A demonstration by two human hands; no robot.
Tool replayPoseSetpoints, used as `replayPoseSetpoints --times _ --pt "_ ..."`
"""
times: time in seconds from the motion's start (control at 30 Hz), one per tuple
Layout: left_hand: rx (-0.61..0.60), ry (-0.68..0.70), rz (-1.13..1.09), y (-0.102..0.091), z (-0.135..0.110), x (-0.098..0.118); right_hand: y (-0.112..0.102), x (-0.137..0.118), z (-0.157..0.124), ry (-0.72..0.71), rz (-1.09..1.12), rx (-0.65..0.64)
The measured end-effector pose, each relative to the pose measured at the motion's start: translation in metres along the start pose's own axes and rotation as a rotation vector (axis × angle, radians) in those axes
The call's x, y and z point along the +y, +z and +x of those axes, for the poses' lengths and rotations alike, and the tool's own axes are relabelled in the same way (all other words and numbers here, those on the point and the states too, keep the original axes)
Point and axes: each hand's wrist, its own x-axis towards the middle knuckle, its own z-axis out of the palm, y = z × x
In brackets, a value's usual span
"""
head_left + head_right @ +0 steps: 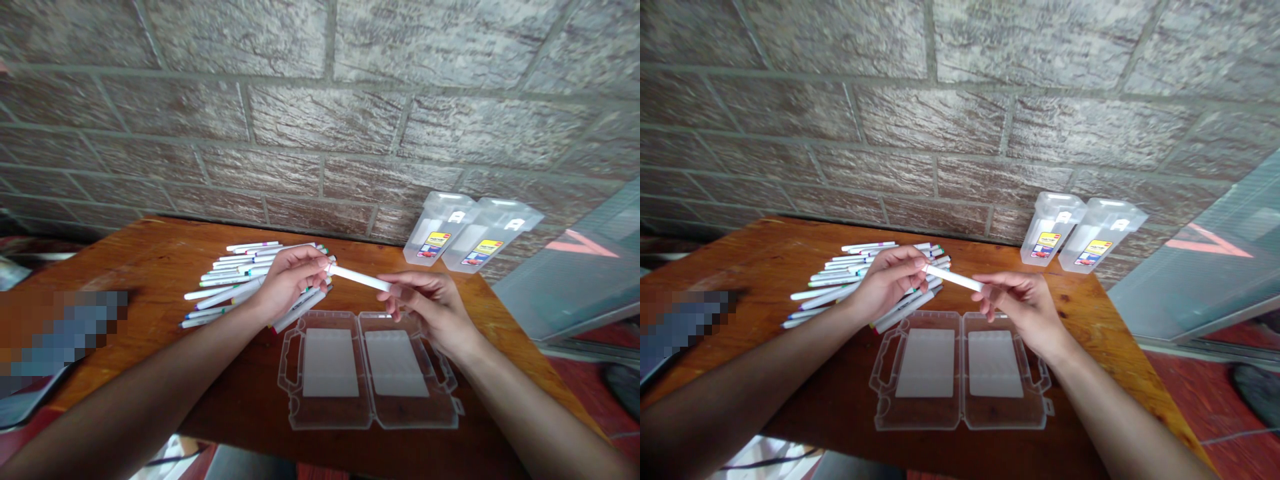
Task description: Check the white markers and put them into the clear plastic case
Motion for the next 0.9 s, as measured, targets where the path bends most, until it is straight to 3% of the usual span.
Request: replayPoseSetpoints --times 0.27,0.9 --pt "-0.009 0.004 -0.019 -0.0002 0.0007 0.0 -0.002 0.001 0.0001 -0.002 0.054 -0.063" --pt "-0.002 -0.023 -0.002 -0.0016 0.0005 -0.0012 0.0022 -0.0047 -0.0004 0.027 0.081 -0.045"
